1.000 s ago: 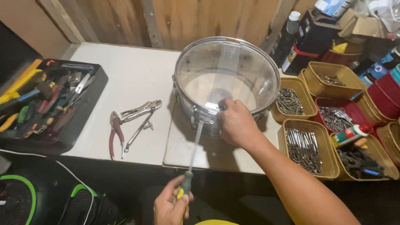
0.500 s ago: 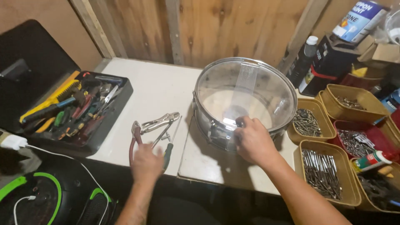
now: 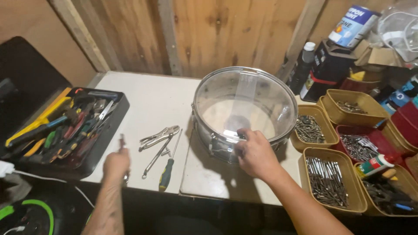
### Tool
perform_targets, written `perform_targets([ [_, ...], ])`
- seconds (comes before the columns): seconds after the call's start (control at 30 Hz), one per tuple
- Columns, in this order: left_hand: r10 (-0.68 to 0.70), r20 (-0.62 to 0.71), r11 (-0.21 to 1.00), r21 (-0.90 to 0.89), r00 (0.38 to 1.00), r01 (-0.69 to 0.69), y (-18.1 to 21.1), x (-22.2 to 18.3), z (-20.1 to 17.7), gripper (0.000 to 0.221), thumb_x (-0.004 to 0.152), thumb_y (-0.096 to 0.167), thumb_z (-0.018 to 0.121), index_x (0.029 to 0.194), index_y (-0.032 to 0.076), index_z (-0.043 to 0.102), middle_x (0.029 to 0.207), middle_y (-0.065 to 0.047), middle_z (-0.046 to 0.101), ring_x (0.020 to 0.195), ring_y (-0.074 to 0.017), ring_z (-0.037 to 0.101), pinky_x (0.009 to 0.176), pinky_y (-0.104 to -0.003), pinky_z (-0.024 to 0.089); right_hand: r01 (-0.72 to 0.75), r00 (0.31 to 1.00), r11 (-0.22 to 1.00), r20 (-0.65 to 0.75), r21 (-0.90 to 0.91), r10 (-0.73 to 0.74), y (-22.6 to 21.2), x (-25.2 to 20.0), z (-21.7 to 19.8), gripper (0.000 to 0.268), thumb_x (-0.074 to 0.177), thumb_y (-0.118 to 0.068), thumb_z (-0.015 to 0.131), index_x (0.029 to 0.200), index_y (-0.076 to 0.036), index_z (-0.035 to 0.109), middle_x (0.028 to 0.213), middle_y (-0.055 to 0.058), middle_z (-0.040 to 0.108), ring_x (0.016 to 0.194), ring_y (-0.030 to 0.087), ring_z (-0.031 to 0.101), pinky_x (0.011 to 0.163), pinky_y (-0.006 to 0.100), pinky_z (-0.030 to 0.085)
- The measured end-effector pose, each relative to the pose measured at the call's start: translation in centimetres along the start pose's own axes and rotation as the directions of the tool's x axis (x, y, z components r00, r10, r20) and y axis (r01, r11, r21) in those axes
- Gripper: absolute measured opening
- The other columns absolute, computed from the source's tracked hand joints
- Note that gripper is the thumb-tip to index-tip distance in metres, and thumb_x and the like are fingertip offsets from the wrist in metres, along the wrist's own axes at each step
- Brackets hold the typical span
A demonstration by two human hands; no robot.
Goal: Repairing a snare drum by loosening tension rods and adjusting the snare strainer mechanism using various hand tools.
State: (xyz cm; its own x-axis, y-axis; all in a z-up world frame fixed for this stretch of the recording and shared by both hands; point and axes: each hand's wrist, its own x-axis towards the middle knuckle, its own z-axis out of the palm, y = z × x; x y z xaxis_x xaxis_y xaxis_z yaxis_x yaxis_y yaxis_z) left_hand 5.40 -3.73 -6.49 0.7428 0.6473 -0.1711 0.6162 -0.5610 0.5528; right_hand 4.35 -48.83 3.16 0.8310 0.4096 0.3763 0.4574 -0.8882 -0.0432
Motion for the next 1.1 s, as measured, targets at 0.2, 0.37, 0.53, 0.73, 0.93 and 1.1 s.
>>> perform_targets([
  [0.2,-0.069,0.226,0.819,-0.543,0.972,0.184,2.7,-11.0,-3.2,0.022,0.094,0.023,0.073,0.096,0.002,0.065,0.076,-0.016,0.068,0.055,-0.0235,0.052,0.048,-0.038,0.040,-0.244,0.926,0.945,0.342,0.220,0.159,-2.4,0.0,-4.2,0.023,0.090,-0.033,0.073,0.079,-0.015,0.081,0.155,0.010,0.045,0.140,0.033,0.040,0.118,0.054,0.031],
  [0.37,0.157,0.615,0.792,-0.546,0.773,0.273,1.6,-19.7,4.7,0.014,0.076,0.005,0.083,0.087,-0.003,0.081,0.073,-0.016,0.076,0.066,-0.0246,0.068,0.058,-0.029,0.042,-0.005,0.999,0.951,0.046,0.310,-0.010,-0.6,-1.4,-1.3,0.016,0.083,-0.029,0.079,0.081,-0.014,0.083,0.143,0.010,0.056,0.126,0.035,0.049,0.107,0.053,0.041],
  [0.53,0.244,0.763,0.959,-0.283,0.599,-0.030,6.6,-24.8,3.5,0.042,0.062,0.010,0.065,0.095,0.020,0.089,0.086,0.008,0.082,0.082,-0.0047,0.073,0.080,-0.016,0.052,0.164,0.985,0.935,-0.105,0.315,-0.137,0.2,-1.9,-0.5,0.013,0.082,-0.029,0.081,0.086,-0.017,0.083,0.144,0.009,0.056,0.127,0.036,0.050,0.106,0.053,0.040],
  [0.73,0.193,0.873,0.925,-0.314,0.447,0.215,9.8,-25.5,0.7,0.059,0.075,-0.001,0.052,0.128,0.012,0.076,0.084,-0.006,0.066,0.059,-0.0132,0.057,0.051,-0.025,0.045,0.192,0.981,0.928,-0.087,0.320,-0.173,0.3,-2.0,-0.7,0.012,0.079,-0.028,0.084,0.089,-0.021,0.084,0.146,0.011,0.054,0.134,0.039,0.046,0.107,0.057,0.037],
  [0.93,0.230,0.873,0.949,-0.299,0.429,0.100,11.2,-24.9,0.3,0.054,0.082,-0.003,0.053,0.131,0.009,0.074,0.088,-0.007,0.068,0.060,-0.0136,0.057,0.057,-0.024,0.049,0.178,0.983,0.928,-0.025,0.326,-0.180,0.2,-2.0,-1.1,0.017,0.075,-0.027,0.088,0.091,-0.023,0.085,0.148,0.008,0.054,0.139,0.043,0.042,0.107,0.067,0.035],
  [1.1,0.235,0.828,0.931,-0.343,0.509,0.129,10.7,-24.6,2.4,0.038,0.079,0.003,0.060,0.112,0.012,0.077,0.104,-0.003,0.076,0.080,-0.0116,0.069,0.069,-0.026,0.051,0.264,0.964,0.911,-0.108,0.316,-0.242,0.4,-2.0,-1.0,0.014,0.073,-0.025,0.089,0.086,-0.022,0.084,0.146,0.010,0.056,0.138,0.043,0.045,0.101,0.064,0.040],
])
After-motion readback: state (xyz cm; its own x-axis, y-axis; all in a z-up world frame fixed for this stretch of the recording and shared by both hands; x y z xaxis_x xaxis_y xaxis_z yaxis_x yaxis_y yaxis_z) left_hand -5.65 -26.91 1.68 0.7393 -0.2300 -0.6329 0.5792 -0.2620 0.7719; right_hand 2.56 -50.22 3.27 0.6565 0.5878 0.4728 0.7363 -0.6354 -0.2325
